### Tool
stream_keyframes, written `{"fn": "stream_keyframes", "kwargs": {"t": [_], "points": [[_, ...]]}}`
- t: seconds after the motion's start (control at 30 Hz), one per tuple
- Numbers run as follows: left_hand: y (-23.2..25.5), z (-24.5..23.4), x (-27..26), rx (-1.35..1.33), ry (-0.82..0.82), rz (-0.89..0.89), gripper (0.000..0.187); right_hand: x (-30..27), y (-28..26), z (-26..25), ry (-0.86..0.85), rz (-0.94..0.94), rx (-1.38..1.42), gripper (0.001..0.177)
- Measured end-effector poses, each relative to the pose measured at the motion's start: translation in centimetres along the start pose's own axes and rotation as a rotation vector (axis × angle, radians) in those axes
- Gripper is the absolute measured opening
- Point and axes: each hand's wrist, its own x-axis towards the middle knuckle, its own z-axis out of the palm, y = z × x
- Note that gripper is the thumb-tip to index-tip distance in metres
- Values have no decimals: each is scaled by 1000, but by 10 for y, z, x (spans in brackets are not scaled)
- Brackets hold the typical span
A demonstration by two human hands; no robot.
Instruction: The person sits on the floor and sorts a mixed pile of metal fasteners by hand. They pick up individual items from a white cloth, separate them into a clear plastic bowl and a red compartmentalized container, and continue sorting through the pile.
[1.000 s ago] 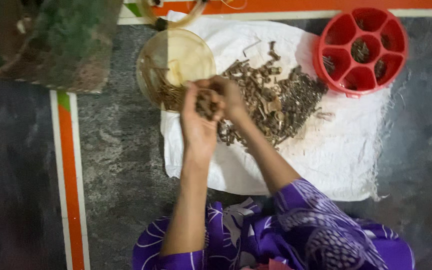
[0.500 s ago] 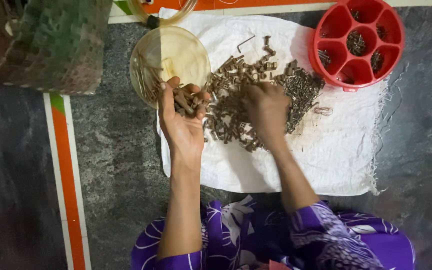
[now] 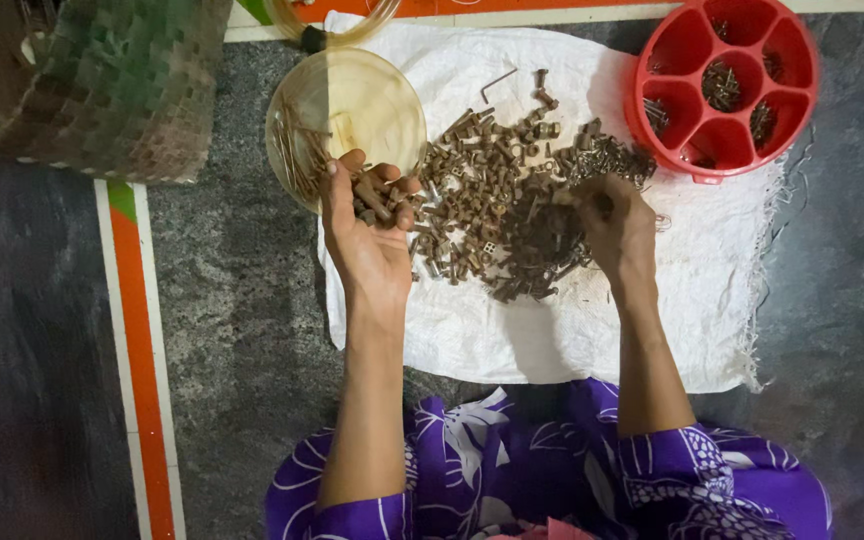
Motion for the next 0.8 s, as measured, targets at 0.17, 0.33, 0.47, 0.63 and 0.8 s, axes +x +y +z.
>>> {"fn": "stream_keyframes", "kwargs": {"t": [0.17,0.33,0.47,0.63,0.8], "points": [[-1,1,3,-30,2,-20,37,-3,-14,5,-105,-325,-130,32],[-4,1,4,-51,-20,-14,37,-11,-16,1,-180,-265,-139,30],[-3,0,3,-59,-27,-4,37,-11,-2,4,-199,-144,-26,25],[1,-1,4,-59,-14,21,40,-2,27,3,-196,44,416,21],[0,1,4,-60,-1,0,38,9,22,14,-160,138,131,28]]}}
